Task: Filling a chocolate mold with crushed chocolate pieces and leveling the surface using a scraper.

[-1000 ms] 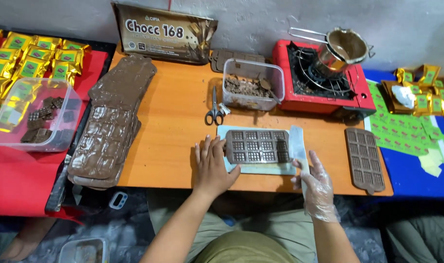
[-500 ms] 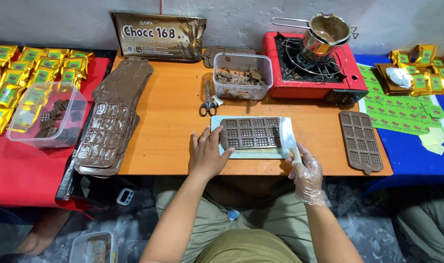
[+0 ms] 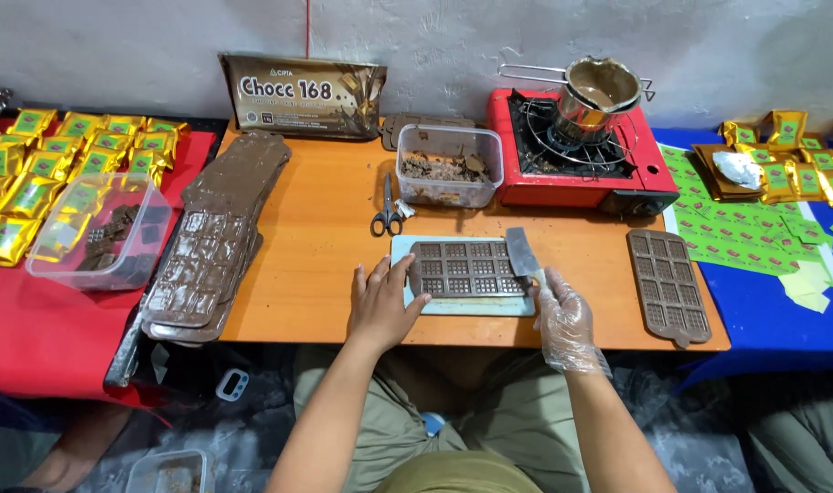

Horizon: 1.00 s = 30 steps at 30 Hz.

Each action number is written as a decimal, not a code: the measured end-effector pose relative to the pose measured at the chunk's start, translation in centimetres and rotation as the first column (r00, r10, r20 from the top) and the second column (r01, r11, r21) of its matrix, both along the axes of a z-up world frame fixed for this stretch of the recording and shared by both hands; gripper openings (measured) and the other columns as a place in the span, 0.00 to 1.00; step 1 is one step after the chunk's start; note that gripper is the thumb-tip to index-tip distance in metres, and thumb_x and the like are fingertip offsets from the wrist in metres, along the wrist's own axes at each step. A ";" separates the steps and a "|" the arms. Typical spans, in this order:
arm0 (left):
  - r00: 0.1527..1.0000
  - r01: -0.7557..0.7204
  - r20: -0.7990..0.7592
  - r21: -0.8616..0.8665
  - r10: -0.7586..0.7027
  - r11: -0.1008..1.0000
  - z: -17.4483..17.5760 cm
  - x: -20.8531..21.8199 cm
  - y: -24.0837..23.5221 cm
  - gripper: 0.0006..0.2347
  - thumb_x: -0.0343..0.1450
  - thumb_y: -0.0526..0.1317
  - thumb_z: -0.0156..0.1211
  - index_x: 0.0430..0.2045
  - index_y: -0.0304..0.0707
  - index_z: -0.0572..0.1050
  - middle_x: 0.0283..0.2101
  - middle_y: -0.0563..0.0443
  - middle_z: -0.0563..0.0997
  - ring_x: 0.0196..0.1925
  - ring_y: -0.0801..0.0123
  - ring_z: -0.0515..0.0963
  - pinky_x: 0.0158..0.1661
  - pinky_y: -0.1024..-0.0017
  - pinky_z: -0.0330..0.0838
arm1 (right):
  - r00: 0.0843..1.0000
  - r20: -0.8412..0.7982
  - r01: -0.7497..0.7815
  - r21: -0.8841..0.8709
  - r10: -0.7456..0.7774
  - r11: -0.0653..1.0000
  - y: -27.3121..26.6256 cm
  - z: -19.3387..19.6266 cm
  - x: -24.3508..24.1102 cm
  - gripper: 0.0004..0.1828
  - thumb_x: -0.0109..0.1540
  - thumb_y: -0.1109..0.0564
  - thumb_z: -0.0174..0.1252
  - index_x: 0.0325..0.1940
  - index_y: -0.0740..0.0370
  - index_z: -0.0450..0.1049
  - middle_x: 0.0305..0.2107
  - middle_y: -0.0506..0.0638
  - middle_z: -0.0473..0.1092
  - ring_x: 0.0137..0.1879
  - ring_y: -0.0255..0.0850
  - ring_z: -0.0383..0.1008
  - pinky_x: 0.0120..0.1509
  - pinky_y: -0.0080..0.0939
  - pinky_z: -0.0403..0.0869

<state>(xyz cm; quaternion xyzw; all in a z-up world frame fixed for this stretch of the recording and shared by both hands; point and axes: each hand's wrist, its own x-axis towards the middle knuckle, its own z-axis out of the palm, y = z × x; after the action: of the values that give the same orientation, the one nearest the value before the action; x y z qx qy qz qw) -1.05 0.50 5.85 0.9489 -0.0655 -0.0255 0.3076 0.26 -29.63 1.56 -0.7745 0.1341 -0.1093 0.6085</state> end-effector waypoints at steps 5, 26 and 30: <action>0.999 0.007 -0.034 0.038 -0.006 0.999 0.5 0.2 -0.2 0.27 0.76 0.51 0.55 0.70 0.44 0.57 0.71 0.41 0.66 0.78 0.50 0.55 0.72 0.40 0.28 | 0.997 -0.038 -0.059 0.053 0.061 0.997 1.0 1.0 0.2 0.26 0.65 0.65 0.51 0.68 0.68 0.68 0.31 0.58 0.79 0.14 0.38 0.67 0.17 0.34 0.64; 0.997 0.064 0.041 0.008 -0.065 0.998 -2.3 1.8 0.7 0.28 0.74 0.54 0.56 0.68 0.45 0.59 0.73 0.50 0.62 0.77 0.49 0.51 0.69 0.35 0.29 | 0.804 0.170 0.134 -0.985 0.570 0.104 8.0 18.6 11.3 0.12 0.66 0.49 0.61 0.52 0.42 0.83 0.27 0.44 0.79 0.24 0.44 0.78 0.25 0.48 0.74; 0.995 0.077 0.070 -0.022 -0.076 0.997 -2.2 1.8 1.0 0.28 0.75 0.56 0.50 0.68 0.43 0.60 0.72 0.48 0.63 0.77 0.47 0.50 0.68 0.33 0.26 | 0.768 0.075 0.120 -0.992 0.636 -0.029 11.2 20.1 12.6 0.06 0.65 0.53 0.58 0.42 0.41 0.80 0.13 0.44 0.67 0.15 0.46 0.68 0.18 0.48 0.67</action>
<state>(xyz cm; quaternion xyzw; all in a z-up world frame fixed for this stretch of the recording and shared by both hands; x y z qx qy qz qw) 0.73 1.46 3.60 0.9421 -0.1127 -0.0036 0.3158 12.82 -18.46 21.62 -0.9119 -0.3124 -0.2525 -0.0846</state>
